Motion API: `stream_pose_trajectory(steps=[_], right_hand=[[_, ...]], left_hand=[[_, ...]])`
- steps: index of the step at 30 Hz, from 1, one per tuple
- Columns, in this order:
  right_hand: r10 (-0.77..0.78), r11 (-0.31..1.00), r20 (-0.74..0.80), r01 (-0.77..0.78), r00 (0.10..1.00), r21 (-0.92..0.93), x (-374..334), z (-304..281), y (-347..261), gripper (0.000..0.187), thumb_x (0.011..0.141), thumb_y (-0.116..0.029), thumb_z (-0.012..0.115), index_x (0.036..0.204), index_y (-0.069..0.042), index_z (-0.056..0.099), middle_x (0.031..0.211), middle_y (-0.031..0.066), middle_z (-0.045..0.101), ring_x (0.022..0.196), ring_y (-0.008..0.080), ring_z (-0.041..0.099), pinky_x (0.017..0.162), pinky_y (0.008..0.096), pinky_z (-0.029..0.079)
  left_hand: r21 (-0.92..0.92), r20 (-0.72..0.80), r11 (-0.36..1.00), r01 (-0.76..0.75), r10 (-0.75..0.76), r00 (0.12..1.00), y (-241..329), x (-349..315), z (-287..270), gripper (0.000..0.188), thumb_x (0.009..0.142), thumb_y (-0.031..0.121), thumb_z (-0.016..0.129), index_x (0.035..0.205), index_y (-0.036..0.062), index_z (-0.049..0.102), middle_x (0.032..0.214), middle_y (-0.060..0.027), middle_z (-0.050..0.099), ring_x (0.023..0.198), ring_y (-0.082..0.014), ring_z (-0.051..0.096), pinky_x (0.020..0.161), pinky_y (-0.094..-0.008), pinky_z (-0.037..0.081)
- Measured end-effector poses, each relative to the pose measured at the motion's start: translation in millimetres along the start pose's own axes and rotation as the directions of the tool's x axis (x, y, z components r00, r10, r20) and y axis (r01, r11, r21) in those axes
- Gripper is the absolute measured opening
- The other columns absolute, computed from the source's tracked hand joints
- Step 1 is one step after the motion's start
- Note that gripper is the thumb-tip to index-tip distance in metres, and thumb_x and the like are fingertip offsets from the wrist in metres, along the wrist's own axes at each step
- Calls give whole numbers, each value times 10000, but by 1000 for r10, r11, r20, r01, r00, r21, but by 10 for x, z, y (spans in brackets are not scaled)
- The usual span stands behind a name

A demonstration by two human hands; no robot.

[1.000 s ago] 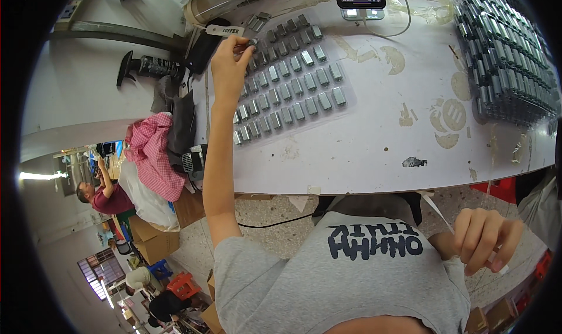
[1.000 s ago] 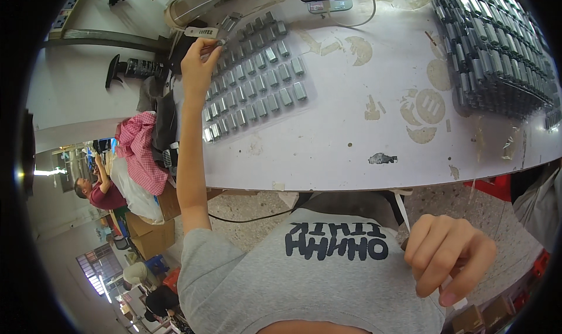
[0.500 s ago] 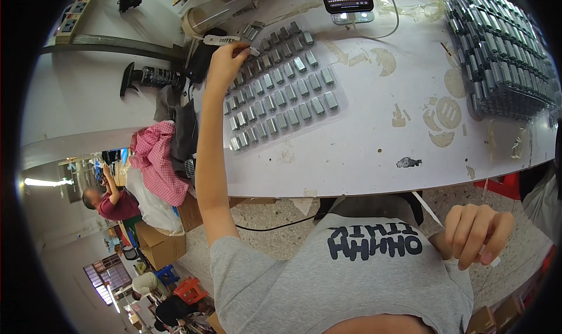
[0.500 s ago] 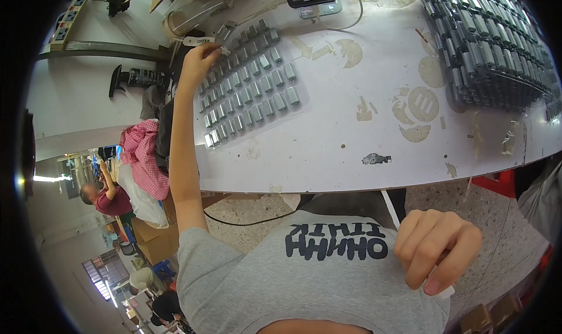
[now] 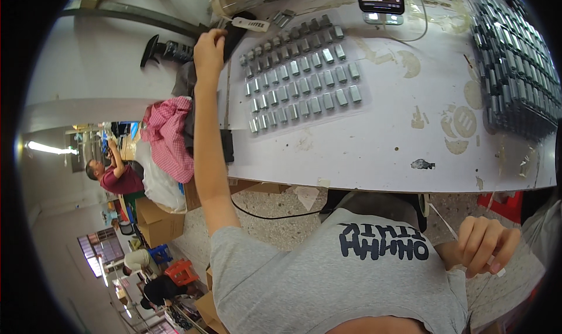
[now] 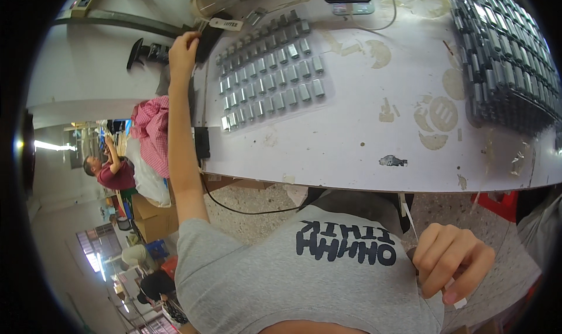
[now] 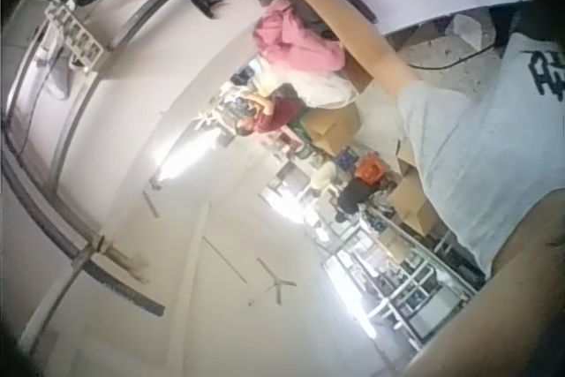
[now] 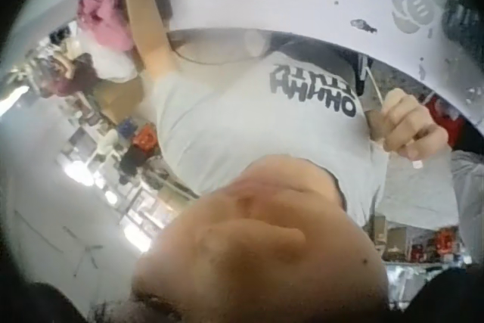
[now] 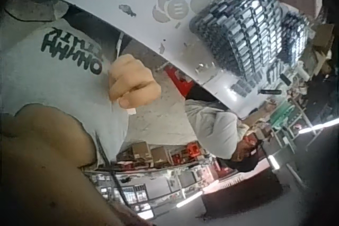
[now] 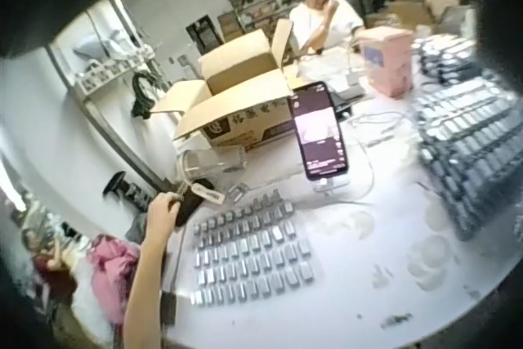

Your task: The person repeatedly picks up small silver cylindrical components from a table and wraps them with a strip of white tape. They handle the components one at a time, wrapping the tape around the body of each cylinder before placing it back on the table. The process is repetitive and involves manual dexterity with small objects.

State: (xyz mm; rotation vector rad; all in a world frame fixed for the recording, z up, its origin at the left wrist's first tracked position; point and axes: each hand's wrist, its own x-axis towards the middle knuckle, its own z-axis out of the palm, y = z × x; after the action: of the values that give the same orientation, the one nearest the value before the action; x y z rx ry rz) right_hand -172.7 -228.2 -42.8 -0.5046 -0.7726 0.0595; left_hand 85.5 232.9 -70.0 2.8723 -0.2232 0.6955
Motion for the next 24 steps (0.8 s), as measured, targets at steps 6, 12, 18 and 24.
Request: stream_pose_trajectory(steps=[6,12,18,24], right_hand=[[11,998,-33,-8,999,68,-19,-30,94,94,820,-20,521,877,11,453,560,182,543,328,149,440,292,216,309],[4,1000,17,-5,1000,29,-9,-12,84,105,815,-17,527,874,8,443,560,178,543,323,150,437,290,217,314],[-2,1000,-6,2,1000,22,-22,-7,93,107,811,-3,524,877,9,441,564,179,544,323,148,438,293,214,321],[8,999,19,-9,1000,32,-6,-14,106,96,817,-6,517,878,11,445,572,182,547,320,144,434,293,210,318]], left_hand=[[84,357,996,39,-67,932,-96,-355,102,195,767,163,538,938,147,631,884,-126,571,865,-291,549,746,-366,431],[31,384,996,-84,66,921,-140,-309,109,208,748,136,572,946,72,571,847,-111,575,805,-239,570,739,-324,436],[-179,406,983,29,47,912,-170,-255,95,217,715,124,630,883,24,536,844,-117,568,761,-251,572,682,-327,449],[-238,291,971,23,49,956,-135,-323,128,217,700,78,644,868,18,520,826,-121,564,745,-229,583,672,-308,459]])
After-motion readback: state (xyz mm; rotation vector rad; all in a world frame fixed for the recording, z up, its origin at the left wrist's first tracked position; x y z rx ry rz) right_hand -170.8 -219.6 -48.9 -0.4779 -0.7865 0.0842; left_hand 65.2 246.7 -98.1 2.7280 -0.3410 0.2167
